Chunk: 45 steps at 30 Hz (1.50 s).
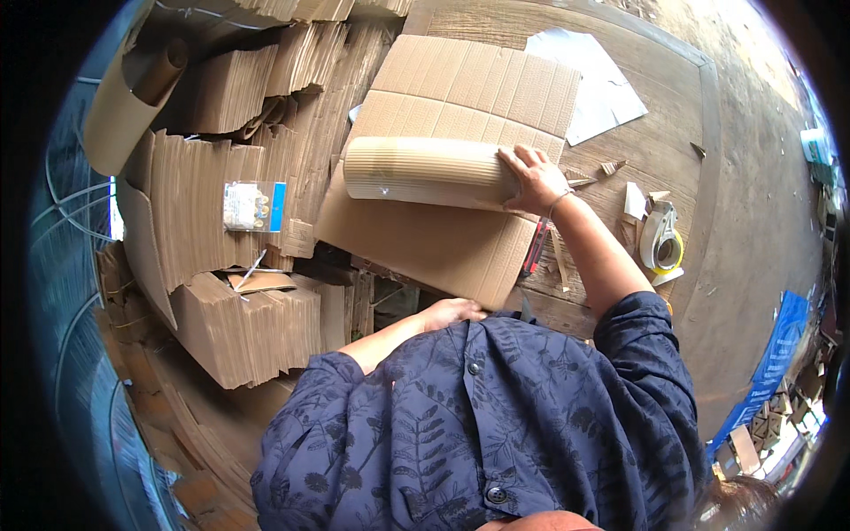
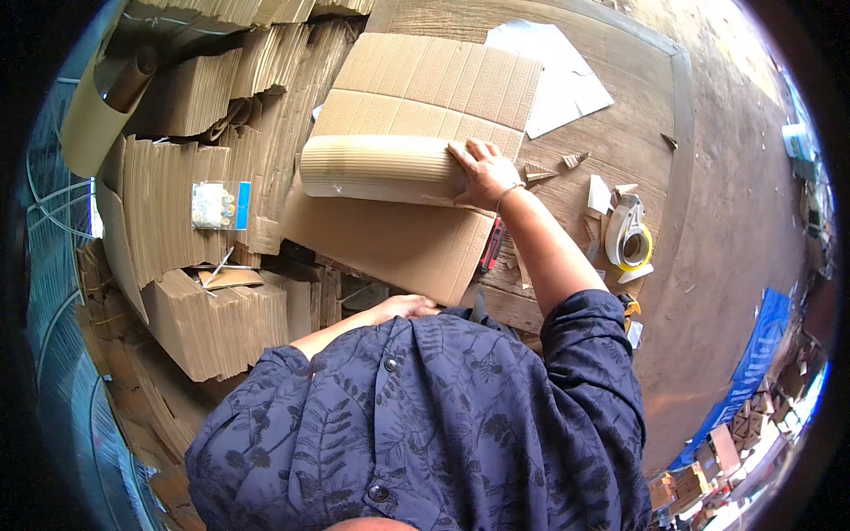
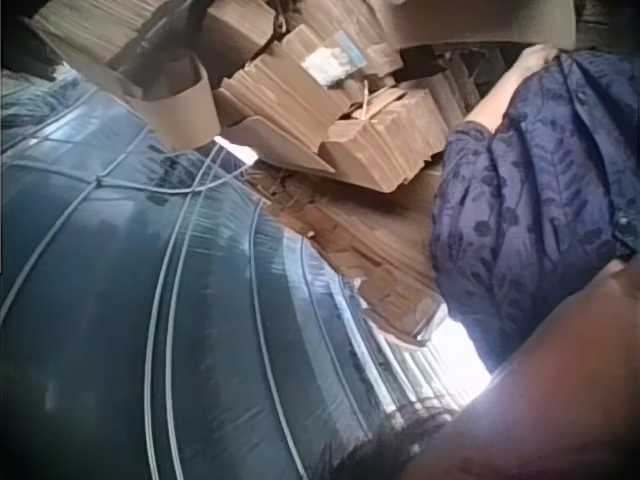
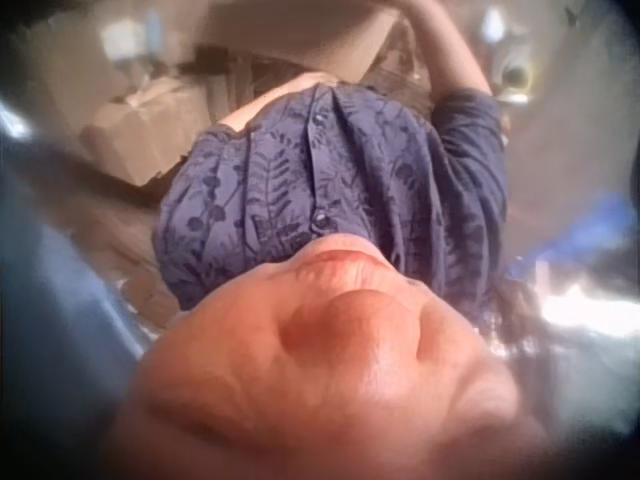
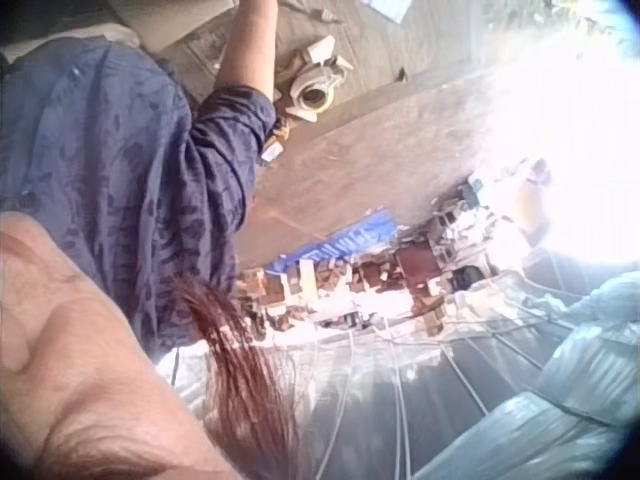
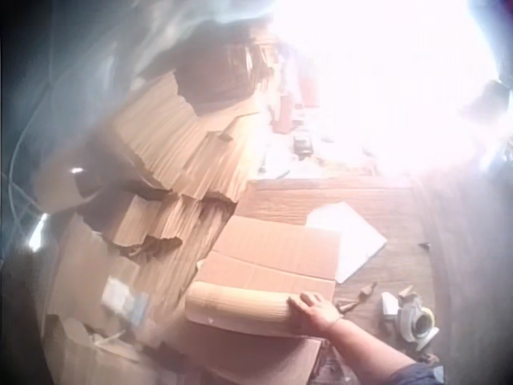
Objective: The person assembles a cardboard box by cutting a sheet to size, folding the flaps, and sealing the seams with a tape dispenser. They also handle a small plastic bag and a cylindrical cardboard roll during the process.
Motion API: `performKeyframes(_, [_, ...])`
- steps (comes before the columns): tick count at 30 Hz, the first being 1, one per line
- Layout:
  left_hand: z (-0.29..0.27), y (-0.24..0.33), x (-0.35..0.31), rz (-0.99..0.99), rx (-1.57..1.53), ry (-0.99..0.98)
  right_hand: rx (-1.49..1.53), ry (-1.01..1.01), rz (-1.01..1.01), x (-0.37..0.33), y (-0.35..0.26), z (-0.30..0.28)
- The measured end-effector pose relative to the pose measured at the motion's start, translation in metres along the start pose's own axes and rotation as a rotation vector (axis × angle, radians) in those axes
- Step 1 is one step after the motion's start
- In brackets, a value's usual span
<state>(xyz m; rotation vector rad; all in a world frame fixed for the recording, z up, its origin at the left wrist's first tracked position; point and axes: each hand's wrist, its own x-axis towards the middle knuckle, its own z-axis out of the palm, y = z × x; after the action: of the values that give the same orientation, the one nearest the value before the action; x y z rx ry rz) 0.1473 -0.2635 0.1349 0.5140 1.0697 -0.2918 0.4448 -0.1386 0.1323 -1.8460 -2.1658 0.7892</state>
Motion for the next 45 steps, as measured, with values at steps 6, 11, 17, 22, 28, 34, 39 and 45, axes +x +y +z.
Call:
performKeyframes(6, [-0.025,0.052,0.04,0.97,1.041,0.344,-0.08,0.037,0.046,-0.008,-0.019,0.034])
performKeyframes(11, [-0.062,0.155,0.018,0.921,1.574,0.78,0.089,0.147,0.114,-0.01,-0.01,0.043])
performKeyframes(17, [-0.074,0.221,0.054,0.406,1.86,0.627,0.443,0.305,0.573,-0.075,0.002,0.121])
performKeyframes(22, [-0.088,0.261,0.065,0.505,1.931,0.526,0.999,-0.457,0.898,-0.149,-0.033,0.212])
performKeyframes(28, [-0.091,0.299,0.08,0.59,1.911,0.401,0.846,-0.508,0.748,-0.161,-0.064,0.266])
performKeyframes(34, [-0.097,0.305,0.076,0.559,1.864,0.362,2.072,0.247,1.317,-0.184,-0.091,0.287])
performKeyframes(39, [-0.107,0.312,0.091,0.585,1.857,0.31,1.708,0.27,1.163,-0.172,-0.095,0.28])
performKeyframes(45, [-0.091,0.276,0.079,0.561,1.75,0.403,1.511,0.277,1.236,-0.207,-0.058,0.231])
